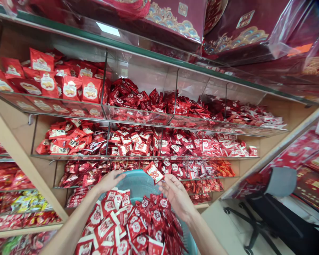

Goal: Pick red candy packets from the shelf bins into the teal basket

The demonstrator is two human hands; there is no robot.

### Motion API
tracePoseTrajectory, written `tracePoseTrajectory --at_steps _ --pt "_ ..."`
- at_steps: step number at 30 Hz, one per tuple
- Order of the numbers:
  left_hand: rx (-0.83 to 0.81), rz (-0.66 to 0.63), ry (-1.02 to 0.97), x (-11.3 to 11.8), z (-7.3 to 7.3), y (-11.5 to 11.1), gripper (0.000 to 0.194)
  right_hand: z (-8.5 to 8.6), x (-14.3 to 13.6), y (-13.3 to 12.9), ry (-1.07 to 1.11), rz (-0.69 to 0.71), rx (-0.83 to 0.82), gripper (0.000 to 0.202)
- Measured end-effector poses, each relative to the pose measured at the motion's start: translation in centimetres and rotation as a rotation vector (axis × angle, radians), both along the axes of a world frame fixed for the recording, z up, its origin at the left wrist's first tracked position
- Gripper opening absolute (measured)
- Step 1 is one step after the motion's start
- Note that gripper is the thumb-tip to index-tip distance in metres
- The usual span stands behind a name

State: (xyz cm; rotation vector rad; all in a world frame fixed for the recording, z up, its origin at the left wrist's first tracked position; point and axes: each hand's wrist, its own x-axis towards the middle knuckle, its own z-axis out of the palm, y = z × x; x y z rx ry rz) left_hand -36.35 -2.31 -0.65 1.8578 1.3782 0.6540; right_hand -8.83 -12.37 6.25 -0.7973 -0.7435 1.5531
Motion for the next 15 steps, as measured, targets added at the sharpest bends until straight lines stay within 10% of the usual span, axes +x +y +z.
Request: tracePoseTrajectory --at_steps 15 --pt "0.055 -0.048 -0.024 0.9 0.1 -0.3 0.048 -8.4 -3.0 1.7 -0.433 0.103 -0.327 0.032"
